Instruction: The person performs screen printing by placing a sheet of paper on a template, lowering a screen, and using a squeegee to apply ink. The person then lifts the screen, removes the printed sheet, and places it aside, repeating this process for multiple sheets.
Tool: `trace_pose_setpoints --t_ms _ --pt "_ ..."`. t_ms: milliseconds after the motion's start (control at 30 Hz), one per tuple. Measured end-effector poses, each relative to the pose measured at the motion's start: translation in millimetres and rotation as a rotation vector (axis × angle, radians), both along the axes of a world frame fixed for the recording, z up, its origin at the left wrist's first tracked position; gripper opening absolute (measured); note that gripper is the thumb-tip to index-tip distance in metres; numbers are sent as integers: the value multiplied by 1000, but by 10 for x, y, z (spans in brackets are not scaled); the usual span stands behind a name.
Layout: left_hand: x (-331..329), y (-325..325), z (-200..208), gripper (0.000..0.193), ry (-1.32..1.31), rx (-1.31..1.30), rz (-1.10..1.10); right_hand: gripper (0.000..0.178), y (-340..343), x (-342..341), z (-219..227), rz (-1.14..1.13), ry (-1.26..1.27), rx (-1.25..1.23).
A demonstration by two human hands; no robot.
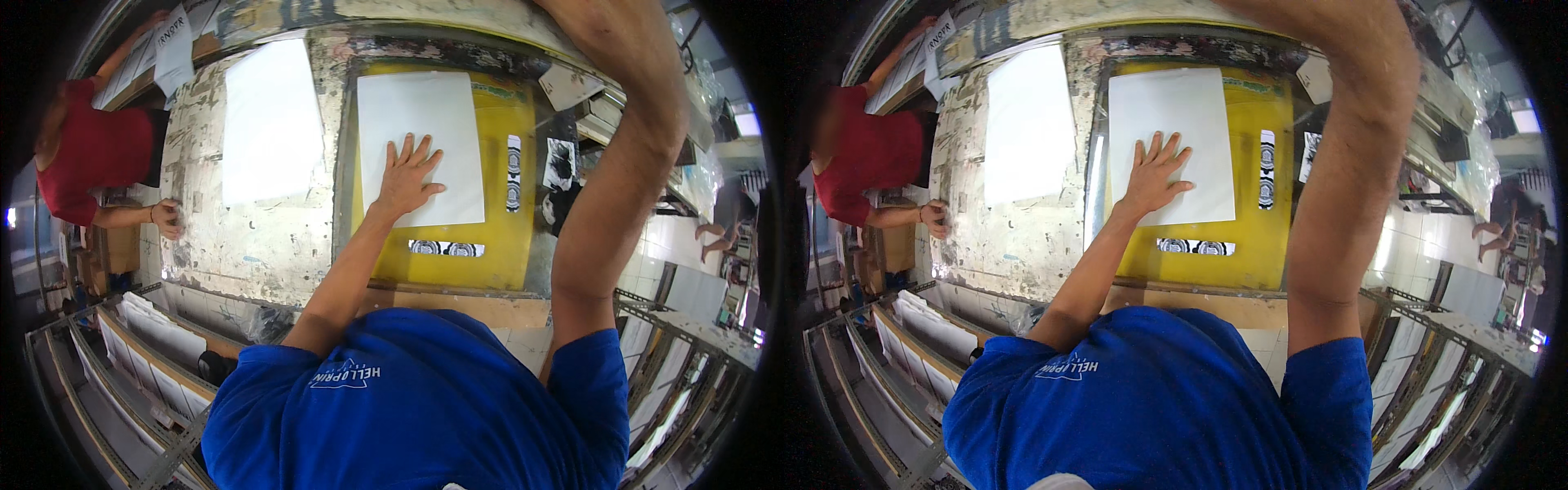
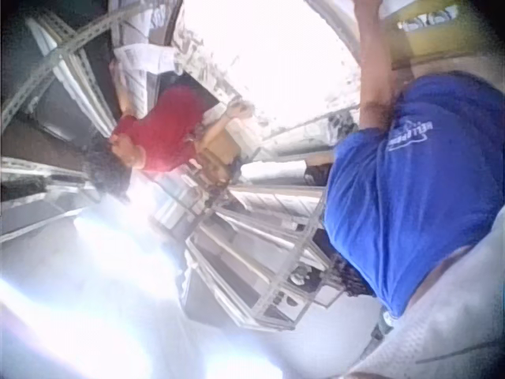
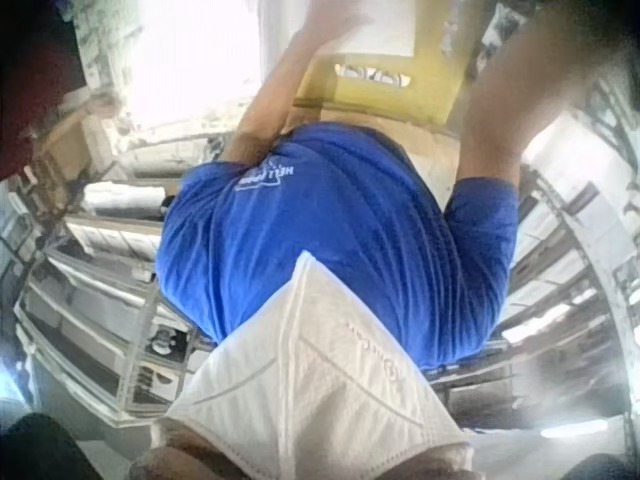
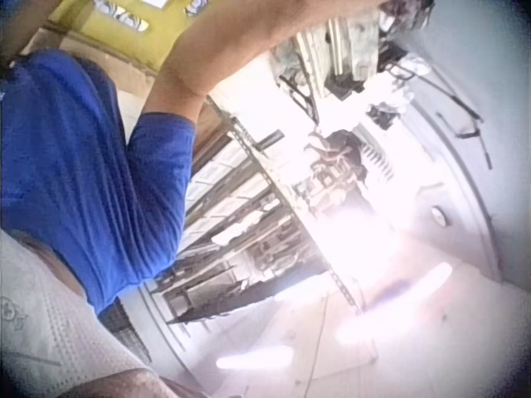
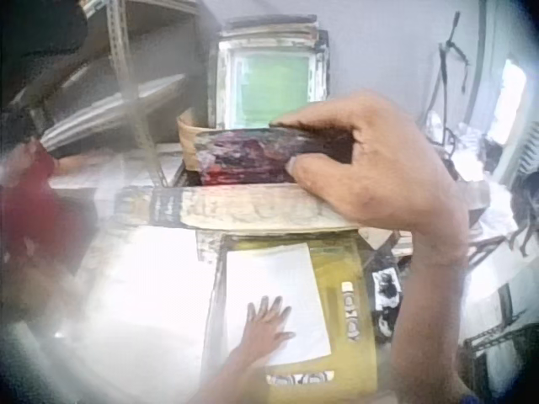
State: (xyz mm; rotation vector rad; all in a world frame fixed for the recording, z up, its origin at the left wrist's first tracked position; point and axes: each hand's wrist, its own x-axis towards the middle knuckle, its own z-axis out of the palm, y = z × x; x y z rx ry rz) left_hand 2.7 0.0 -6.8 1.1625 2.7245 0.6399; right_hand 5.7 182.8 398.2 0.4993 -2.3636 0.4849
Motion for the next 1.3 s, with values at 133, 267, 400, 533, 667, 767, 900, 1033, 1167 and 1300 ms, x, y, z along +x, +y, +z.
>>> trace_pose_setpoints --t_ms 133,267,400,533,667,767,900,1033,1167,1300 --pt "108 307 -20 74 3 38 -95 40 39 -67 -151 -27 320 174" --pt "228 407 -15 76 -25 -20 -127 38 11 75 162 66 -104 -41" --pt "298 412 4 75 -13 -1 -130 38 39 49 197 80 -275 -93" --pt "389 415 -25 74 -15 70 -137 38 71 -28 0 72 -102 -55" --pt "424 402 -51 74 -13 85 -137 37 3 95 151 99 -211 -130" --pt "452 376 -41 74 13 85 -147 37 2 112 240 85 -322 -100" --pt "404 267 183 76 116 270 -84 37 -120 99 -51 23 -61 8" --pt "354 -107 1019 94 -77 826 207 41 -115 274 81 52 -437 -141" --pt "464 -523 1541 108 -282 1446 321 54 -134 597 -738 -47 -7 -14" --pt "802 -972 1511 99 -420 1348 573 55 -392 1120 -1208 -147 -116 73"
